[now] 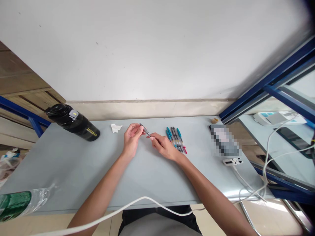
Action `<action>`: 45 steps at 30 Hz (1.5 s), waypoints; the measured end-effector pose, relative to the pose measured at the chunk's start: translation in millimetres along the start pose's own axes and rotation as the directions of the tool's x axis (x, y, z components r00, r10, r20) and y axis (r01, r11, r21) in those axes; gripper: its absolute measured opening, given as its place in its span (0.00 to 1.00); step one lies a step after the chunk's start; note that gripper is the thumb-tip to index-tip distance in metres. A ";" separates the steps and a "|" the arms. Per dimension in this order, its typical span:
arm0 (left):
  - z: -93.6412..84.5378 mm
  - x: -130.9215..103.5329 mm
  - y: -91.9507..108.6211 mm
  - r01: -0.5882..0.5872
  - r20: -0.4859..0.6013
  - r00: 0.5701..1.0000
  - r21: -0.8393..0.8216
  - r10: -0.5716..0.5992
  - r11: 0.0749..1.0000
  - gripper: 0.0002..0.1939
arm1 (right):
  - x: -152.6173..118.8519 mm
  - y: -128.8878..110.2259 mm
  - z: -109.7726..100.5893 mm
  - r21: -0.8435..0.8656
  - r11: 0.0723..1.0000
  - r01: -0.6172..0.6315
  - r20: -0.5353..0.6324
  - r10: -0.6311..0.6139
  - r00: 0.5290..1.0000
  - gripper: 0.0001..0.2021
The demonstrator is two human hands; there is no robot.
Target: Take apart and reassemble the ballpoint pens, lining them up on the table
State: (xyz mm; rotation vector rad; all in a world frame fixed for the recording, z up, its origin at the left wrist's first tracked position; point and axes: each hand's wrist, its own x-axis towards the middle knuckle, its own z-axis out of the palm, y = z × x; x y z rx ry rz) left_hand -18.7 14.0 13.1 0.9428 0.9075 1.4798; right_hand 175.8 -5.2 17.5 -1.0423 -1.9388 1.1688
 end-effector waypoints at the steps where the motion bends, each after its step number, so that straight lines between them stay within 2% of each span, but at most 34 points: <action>1: 0.4 -0.5 -0.1 -0.011 -0.004 1.000 0.015 0.012 1.000 0.16 | -0.7 -1.8 1.9 0.029 1.000 -0.008 0.027 0.007 1.000 0.21; 5: 2.2 -3.0 0.9 -0.016 -0.023 1.000 0.036 0.016 0.999 0.16 | -2.5 -9.9 9.5 0.176 0.982 -0.069 0.104 0.052 0.993 0.18; 12: 5.4 -5.6 3.1 -0.024 -0.030 0.999 0.097 0.027 0.995 0.16 | -0.7 -17.4 12.0 0.366 0.922 -0.127 0.128 0.085 0.988 0.22; 18: 3.7 -4.5 0.9 0.001 -0.060 0.998 0.094 0.004 0.996 0.19 | 0.5 -16.1 10.7 0.388 0.915 -0.113 0.122 0.070 0.990 0.20; 21: 2.9 -4.9 1.2 0.005 -0.039 0.999 0.123 0.000 0.992 0.18 | 1.0 -11.6 12.6 0.402 0.910 -0.102 0.099 0.067 0.993 0.19; 26: 5.4 -8.0 3.2 0.010 0.014 1.000 0.151 -0.013 0.989 0.16 | 1.3 -2.0 16.0 0.448 0.881 -0.150 0.063 0.136 0.989 0.22; 33: 7.3 -7.4 4.4 0.039 0.050 0.998 0.041 -0.041 0.998 0.17 | 2.8 2.8 13.7 0.368 0.922 -0.120 0.018 0.122 0.992 0.21; 37: 4.5 -5.1 2.0 0.017 -0.010 1.000 0.104 -0.016 0.994 0.21 | 2.9 -1.2 11.5 0.293 0.950 -0.104 -0.026 0.117 0.993 0.25; 41: 3.5 -4.9 -1.2 0.024 -0.037 0.999 0.155 -0.019 0.988 0.17 | 2.1 -2.8 9.4 0.236 0.969 -0.074 -0.004 0.077 0.997 0.21; 45: 3.6 -5.1 -2.2 0.033 -0.042 0.999 0.164 -0.026 0.986 0.15 | 1.9 -0.3 10.4 0.241 0.970 -0.030 -0.054 0.044 0.998 0.17</action>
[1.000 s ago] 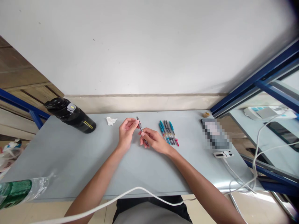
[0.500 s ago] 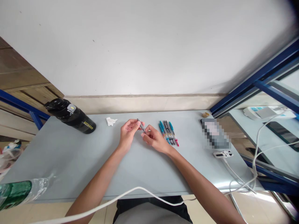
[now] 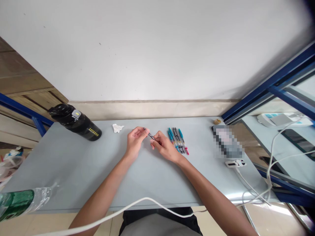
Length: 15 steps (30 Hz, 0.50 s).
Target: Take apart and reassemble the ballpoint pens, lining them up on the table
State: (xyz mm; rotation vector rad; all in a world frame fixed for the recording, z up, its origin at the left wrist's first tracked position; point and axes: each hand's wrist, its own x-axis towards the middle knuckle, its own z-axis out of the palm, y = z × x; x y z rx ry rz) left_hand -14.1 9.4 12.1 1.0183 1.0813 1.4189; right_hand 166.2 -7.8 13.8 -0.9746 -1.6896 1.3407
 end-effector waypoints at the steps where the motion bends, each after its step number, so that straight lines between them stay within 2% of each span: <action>1: 0.2 0.1 0.0 0.000 -0.005 1.000 -0.001 0.000 1.000 0.16 | -0.1 0.2 0.2 -0.017 1.000 -0.002 -0.002 0.002 1.000 0.16; 8: 2.6 -0.5 0.5 0.027 0.017 1.000 -0.056 -0.026 0.998 0.19 | 0.2 -2.7 -1.0 -0.160 0.987 0.035 -0.011 -0.037 0.999 0.21; 12: 0.1 -0.5 2.9 0.025 0.128 0.992 -0.097 -0.013 0.995 0.17 | 1.3 -1.7 -3.0 -0.162 0.986 0.021 -0.045 -0.028 0.999 0.22; 15: -1.7 0.0 3.7 0.016 0.202 0.979 -0.108 0.007 0.994 0.19 | 1.4 -2.5 -4.7 -0.153 0.988 -0.003 -0.062 -0.007 0.998 0.22</action>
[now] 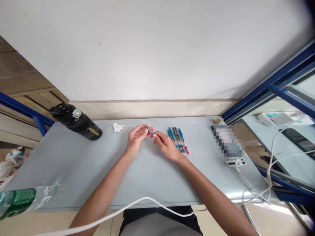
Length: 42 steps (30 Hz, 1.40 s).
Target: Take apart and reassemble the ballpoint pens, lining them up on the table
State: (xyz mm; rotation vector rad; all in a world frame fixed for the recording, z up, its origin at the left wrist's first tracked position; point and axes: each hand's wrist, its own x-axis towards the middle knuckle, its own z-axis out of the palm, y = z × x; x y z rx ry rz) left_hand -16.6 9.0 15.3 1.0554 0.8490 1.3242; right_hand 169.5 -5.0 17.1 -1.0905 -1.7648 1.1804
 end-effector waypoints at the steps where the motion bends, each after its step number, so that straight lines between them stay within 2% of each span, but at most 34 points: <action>1: -0.1 0.0 -0.2 -0.004 -0.005 1.000 0.015 0.004 1.000 0.19 | 0.1 -0.3 -0.5 0.001 1.000 0.003 0.004 -0.003 1.000 0.21; 6: 2.8 -0.6 -1.3 -0.029 -0.103 0.994 0.050 0.034 0.998 0.16 | 0.4 0.3 0.3 -0.012 0.999 0.047 0.016 -0.046 0.999 0.19; 11: 3.7 -0.7 -0.8 -0.022 -0.172 0.985 0.037 0.028 0.999 0.14 | 0.1 4.6 2.5 -0.089 0.994 0.067 -0.030 -0.070 0.997 0.17; 19: 4.5 -2.8 -6.4 -0.001 -0.210 0.978 0.090 0.020 0.996 0.16 | -1.4 11.0 2.3 -0.177 0.982 0.069 -0.063 -0.081 0.995 0.10; 23: 4.6 -3.3 -6.7 -0.013 -0.220 0.975 0.095 0.034 0.995 0.15 | -2.1 6.3 1.3 -0.245 0.968 0.060 -0.054 -0.076 0.996 0.12; 27: 4.0 -2.7 -6.0 -0.007 -0.188 0.982 0.120 0.029 0.993 0.16 | -2.0 2.8 -0.4 -0.240 0.965 0.109 -0.013 -0.115 0.993 0.18; 29: 3.3 -2.0 -7.1 -0.009 -0.198 0.980 0.127 0.034 0.992 0.15 | -1.7 4.7 -1.1 -0.261 0.957 0.123 -0.028 -0.134 0.991 0.16; 35: -1.6 2.5 -9.7 -0.001 -0.272 0.962 0.082 0.024 0.997 0.18 | -2.3 10.9 -2.1 -0.301 0.949 0.096 -0.035 -0.111 0.993 0.07; 42: -9.9 9.1 -2.8 -0.071 -0.325 0.943 0.005 0.068 0.997 0.18 | -2.0 3.1 -2.8 -0.375 0.923 0.083 -0.085 -0.123 0.989 0.11</action>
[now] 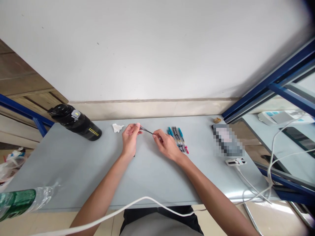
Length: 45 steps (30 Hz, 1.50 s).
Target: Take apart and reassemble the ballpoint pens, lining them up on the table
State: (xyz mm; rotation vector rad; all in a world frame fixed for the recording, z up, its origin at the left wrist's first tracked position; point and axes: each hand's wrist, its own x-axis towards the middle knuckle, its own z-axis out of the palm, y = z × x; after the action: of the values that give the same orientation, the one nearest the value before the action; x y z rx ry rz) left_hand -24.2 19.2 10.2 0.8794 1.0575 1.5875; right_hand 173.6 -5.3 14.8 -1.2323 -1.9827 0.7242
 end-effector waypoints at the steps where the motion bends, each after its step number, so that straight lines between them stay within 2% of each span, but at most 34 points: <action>1: -1.2 1.7 1.0 -0.002 -0.011 1.000 -0.022 0.001 1.000 0.18 | 0.3 -0.2 -0.3 -0.004 1.000 -0.006 -0.008 0.006 1.000 0.11; 6: -7.9 11.0 4.8 -0.034 -0.087 0.996 -0.113 0.024 0.993 0.18 | 1.0 0.2 -1.9 0.010 0.999 -0.031 -0.035 0.031 0.999 0.12; 11: -8.9 12.2 5.4 -0.035 -0.098 0.995 -0.134 0.022 0.990 0.18 | 0.8 0.2 -2.7 0.017 0.999 -0.033 -0.034 0.033 0.999 0.13; 19: -5.8 7.8 4.4 -0.022 -0.060 0.998 -0.082 0.018 0.996 0.19 | 1.5 0.8 -1.8 0.001 0.999 -0.042 -0.027 0.042 0.999 0.14; 29: 6.1 -5.0 6.6 0.057 0.107 0.993 0.003 -0.057 0.998 0.23 | 0.9 4.9 0.7 -0.039 0.999 -0.016 -0.030 0.015 0.999 0.14; 33: 7.3 -6.8 5.0 0.053 0.098 0.994 0.004 -0.054 0.999 0.23 | 1.0 5.9 1.4 -0.041 0.999 -0.022 -0.027 0.021 0.999 0.13; 40: 3.8 -1.6 9.2 -0.002 0.020 1.000 -0.011 0.003 1.000 0.22 | 0.4 7.7 2.5 -0.018 1.000 -0.022 -0.021 0.022 1.000 0.11; 45: 7.6 -6.8 6.6 0.015 0.076 0.997 0.018 -0.017 1.000 0.22 | 0.8 7.7 3.3 -0.016 1.000 -0.015 -0.018 0.014 1.000 0.12</action>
State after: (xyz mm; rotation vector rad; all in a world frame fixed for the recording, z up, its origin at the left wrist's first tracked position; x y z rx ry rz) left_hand -17.8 13.5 18.8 0.9338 1.0239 1.5219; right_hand 174.9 -1.9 7.2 -1.2596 -1.9707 0.7034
